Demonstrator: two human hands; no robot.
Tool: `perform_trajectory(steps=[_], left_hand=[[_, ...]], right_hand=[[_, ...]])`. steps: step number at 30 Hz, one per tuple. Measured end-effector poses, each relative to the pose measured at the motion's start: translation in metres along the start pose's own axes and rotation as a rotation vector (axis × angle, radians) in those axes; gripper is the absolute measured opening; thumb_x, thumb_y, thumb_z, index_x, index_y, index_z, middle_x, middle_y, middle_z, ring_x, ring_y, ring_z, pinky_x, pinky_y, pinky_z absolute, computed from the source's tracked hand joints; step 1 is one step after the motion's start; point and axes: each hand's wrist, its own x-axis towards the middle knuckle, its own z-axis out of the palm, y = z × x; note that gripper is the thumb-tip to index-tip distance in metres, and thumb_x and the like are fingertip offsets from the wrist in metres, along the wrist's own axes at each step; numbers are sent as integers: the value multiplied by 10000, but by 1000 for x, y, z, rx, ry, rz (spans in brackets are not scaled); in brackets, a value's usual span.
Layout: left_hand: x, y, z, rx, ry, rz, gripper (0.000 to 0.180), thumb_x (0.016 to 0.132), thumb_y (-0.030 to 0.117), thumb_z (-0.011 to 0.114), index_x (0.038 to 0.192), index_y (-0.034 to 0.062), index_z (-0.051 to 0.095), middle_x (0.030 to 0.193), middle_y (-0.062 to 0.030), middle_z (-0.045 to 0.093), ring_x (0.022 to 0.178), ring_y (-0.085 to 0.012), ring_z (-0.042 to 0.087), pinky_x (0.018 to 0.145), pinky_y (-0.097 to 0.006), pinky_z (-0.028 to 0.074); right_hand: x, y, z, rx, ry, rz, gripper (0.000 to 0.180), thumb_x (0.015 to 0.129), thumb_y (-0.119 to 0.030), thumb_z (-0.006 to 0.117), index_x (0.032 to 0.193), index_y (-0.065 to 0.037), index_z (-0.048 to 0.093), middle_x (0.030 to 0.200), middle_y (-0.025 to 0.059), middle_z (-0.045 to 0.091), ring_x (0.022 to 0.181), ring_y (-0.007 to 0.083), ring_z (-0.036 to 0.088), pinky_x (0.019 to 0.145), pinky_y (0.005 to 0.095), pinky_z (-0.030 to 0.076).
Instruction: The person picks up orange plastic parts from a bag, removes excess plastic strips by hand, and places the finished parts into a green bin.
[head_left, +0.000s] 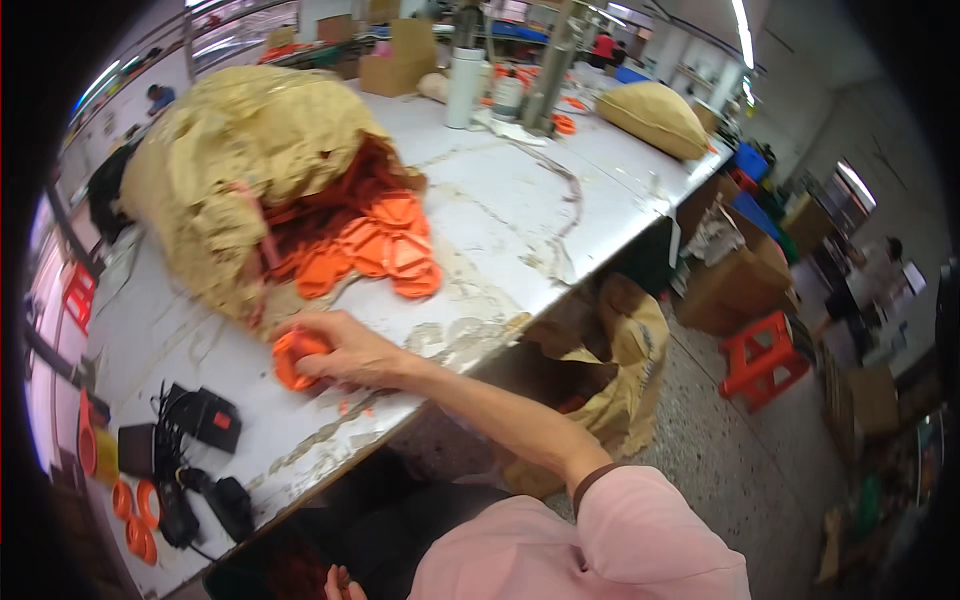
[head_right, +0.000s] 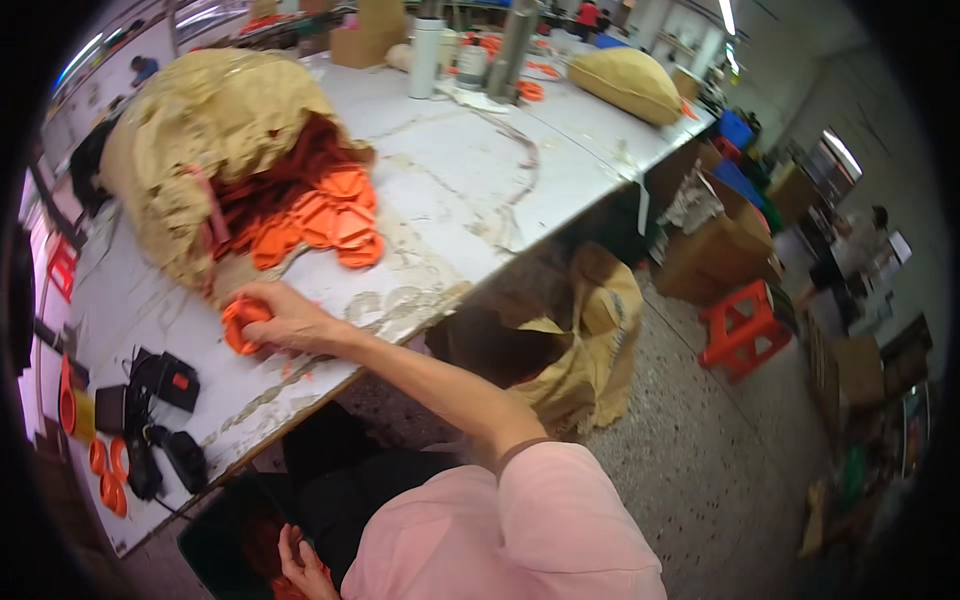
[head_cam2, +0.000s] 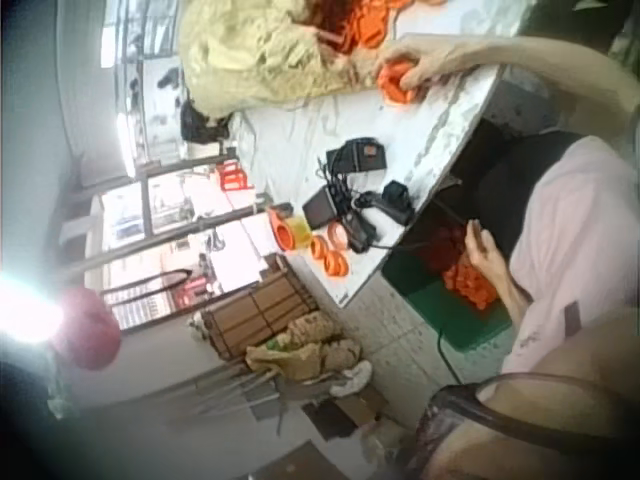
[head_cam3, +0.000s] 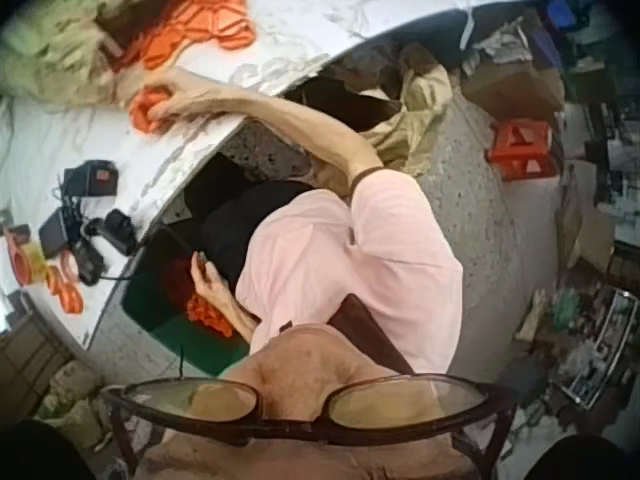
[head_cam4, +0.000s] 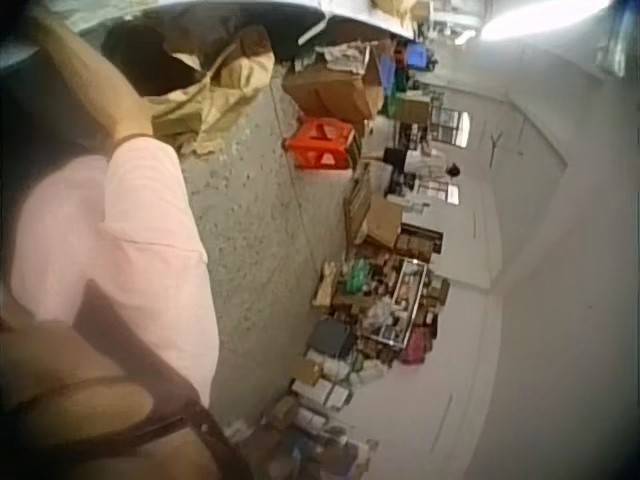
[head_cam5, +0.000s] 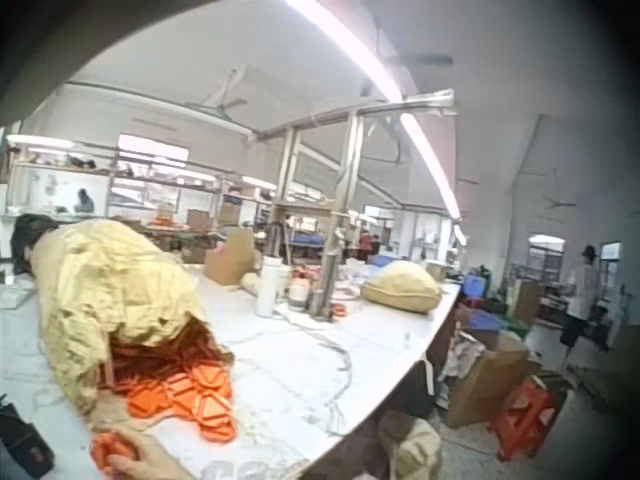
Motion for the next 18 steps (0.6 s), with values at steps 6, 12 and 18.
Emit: perform_trajectory(steps=[6,12,18], left_hand=[[27,125,60,-186,-139,365,517,873,22,507,1378,10,393,1309,-142,493,917,-157,582,782,-272,474],[83,206,86,-250,143,449,528,936,98,486,1433,53,315,1383,-120,416,851,-118,567,743,-252,472],[139,190,110,-267,-33,370,450,929,175,584,1340,40,458,1046,-65,603,659,-67,551,557,-189,467]], right_hand=[[-12,11,-12,38,-80,-136,498,726,-72,588,1216,-12,519,855,53,610,688,107,572,565,225,494],[-8,2,10,184,-185,-95,450,694,-30,599,1140,20,560,850,56,618,699,115,573,600,244,486],[-8,21,-5,11,-133,-121,486,647,0,574,1128,58,555,882,114,634,831,174,602,717,269,493]])
